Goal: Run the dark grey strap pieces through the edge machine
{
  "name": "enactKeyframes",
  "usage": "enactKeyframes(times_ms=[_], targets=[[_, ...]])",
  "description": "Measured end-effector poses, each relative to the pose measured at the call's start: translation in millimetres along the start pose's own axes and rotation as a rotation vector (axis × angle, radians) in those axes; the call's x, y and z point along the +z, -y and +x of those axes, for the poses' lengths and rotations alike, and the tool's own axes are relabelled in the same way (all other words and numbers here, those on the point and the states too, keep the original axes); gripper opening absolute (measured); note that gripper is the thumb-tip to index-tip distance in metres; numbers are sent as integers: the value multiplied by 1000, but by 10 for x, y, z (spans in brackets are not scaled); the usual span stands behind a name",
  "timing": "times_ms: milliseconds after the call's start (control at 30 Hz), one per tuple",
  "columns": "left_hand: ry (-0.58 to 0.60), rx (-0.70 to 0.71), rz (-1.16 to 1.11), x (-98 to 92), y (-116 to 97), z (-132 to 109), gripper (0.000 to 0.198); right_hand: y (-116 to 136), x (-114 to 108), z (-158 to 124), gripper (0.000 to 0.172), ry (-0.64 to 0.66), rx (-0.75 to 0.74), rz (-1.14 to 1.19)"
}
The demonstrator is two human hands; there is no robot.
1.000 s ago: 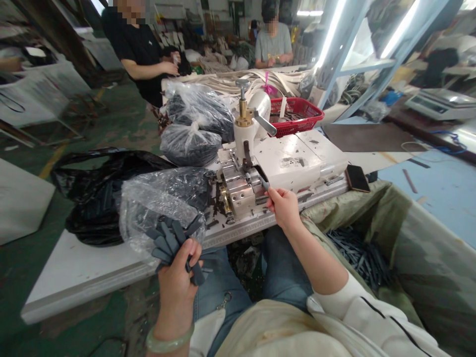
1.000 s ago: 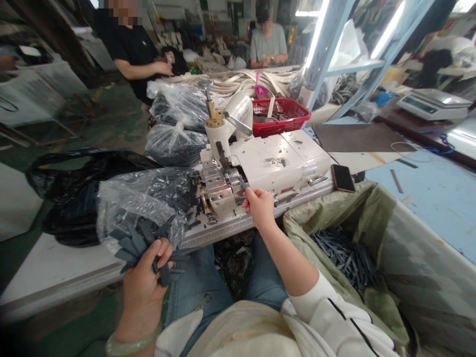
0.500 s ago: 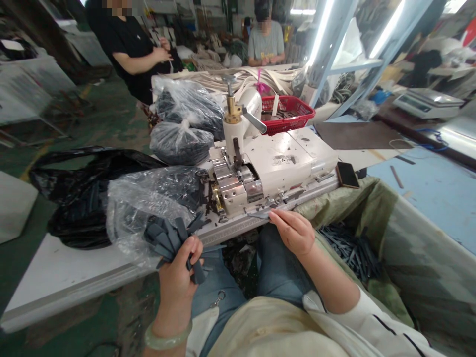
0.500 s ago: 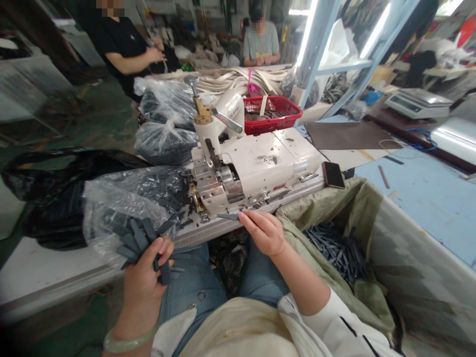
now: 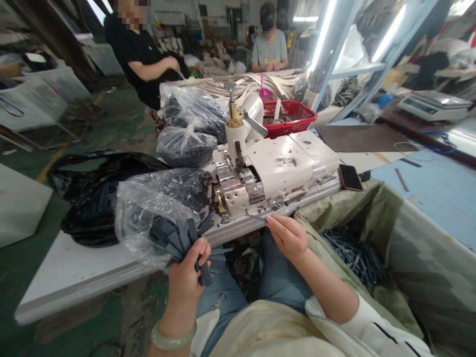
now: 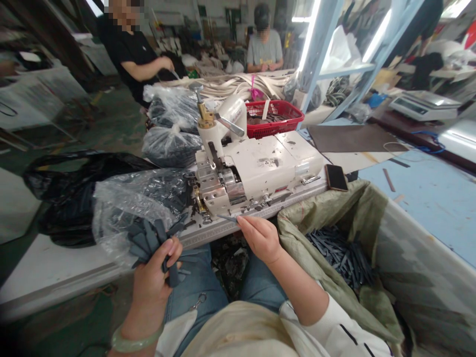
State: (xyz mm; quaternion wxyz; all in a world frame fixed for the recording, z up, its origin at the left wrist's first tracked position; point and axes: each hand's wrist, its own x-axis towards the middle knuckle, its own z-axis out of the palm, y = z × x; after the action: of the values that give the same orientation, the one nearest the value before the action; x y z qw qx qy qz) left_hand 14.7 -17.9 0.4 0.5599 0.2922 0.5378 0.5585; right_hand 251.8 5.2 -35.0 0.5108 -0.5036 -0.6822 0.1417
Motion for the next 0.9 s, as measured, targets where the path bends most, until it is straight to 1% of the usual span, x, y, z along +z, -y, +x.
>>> enactKeyframes(times_ms=[67,100,167,200,267,333,433,600,700,767,833,867,900], targets=[[4,-8,3,-1,8,-5,34,29,132,156,17,-19,217,92],[6,-8,-2,-2,10,-7,34,36,205,246,19,-22,347,180],[3,-5,-16,-5,9,-12,34,36,349,427,25,-25,589,420],[-1,-3,-23,-9,6,-14,34,30,412,511,27,-41,677,545],[-13,-3,-30,-21,-6,-18,35,15,513,650,27,-91,782,736],[-27,-4,-33,-36,-22,-23,35,8,579,748,27,-129,828,826],[-53,12,-30,-57,-41,-28,34,13,638,827,27,-158,845,855],[-50,7,-30,-75,-26,-19,34,-7,705,884,25,-189,840,817],[-67,-10,-37,-77,-1,-9,34,-33,691,903,24,-196,810,755],[-65,-9,-43,-79,12,-5,33,-42,636,884,25,-210,775,669],[-60,-9,-38,-81,16,-2,33,-46,546,817,26,-229,671,488],[-59,-9,-34,-82,16,-1,33,-50,495,765,26,-237,577,362],[-62,-8,-30,-83,15,0,34,-56,444,703,25,-240,449,230]])
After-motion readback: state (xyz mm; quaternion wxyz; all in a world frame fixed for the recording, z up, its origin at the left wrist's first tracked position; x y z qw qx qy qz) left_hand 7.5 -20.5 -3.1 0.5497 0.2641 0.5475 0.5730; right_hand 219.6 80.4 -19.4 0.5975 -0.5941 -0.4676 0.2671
